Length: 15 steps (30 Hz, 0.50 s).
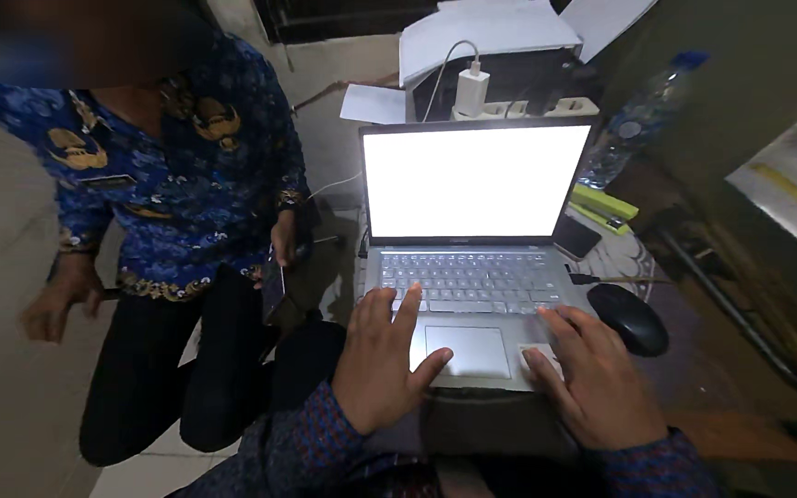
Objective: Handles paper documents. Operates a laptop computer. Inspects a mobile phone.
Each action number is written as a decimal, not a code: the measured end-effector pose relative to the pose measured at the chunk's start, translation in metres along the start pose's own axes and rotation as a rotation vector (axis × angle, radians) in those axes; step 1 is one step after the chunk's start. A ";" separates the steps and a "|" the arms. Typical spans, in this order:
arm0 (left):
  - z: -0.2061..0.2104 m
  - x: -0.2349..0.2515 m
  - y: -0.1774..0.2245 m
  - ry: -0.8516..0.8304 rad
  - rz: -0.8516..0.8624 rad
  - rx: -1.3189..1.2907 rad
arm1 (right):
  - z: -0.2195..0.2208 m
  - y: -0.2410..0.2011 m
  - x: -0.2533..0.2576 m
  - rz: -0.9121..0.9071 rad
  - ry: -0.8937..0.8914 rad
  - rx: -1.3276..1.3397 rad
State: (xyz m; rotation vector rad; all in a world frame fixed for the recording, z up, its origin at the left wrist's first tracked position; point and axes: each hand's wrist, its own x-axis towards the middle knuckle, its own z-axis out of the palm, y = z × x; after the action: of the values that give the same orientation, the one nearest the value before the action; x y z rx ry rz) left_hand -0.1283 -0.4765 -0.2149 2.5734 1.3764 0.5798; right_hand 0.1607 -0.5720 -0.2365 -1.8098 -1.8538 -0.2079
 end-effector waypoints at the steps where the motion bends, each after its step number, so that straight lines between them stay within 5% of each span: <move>1: -0.002 0.002 0.000 -0.006 0.000 -0.011 | 0.000 0.000 0.000 0.002 -0.001 -0.002; 15: -0.016 0.057 -0.001 -0.234 -0.090 -0.027 | 0.014 -0.004 0.031 0.069 -0.010 -0.007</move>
State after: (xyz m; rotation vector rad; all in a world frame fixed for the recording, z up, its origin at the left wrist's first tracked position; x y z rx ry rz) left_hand -0.1069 -0.4299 -0.1857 2.4501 1.3849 0.2711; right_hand 0.1547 -0.5390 -0.2326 -1.8796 -1.7960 -0.1800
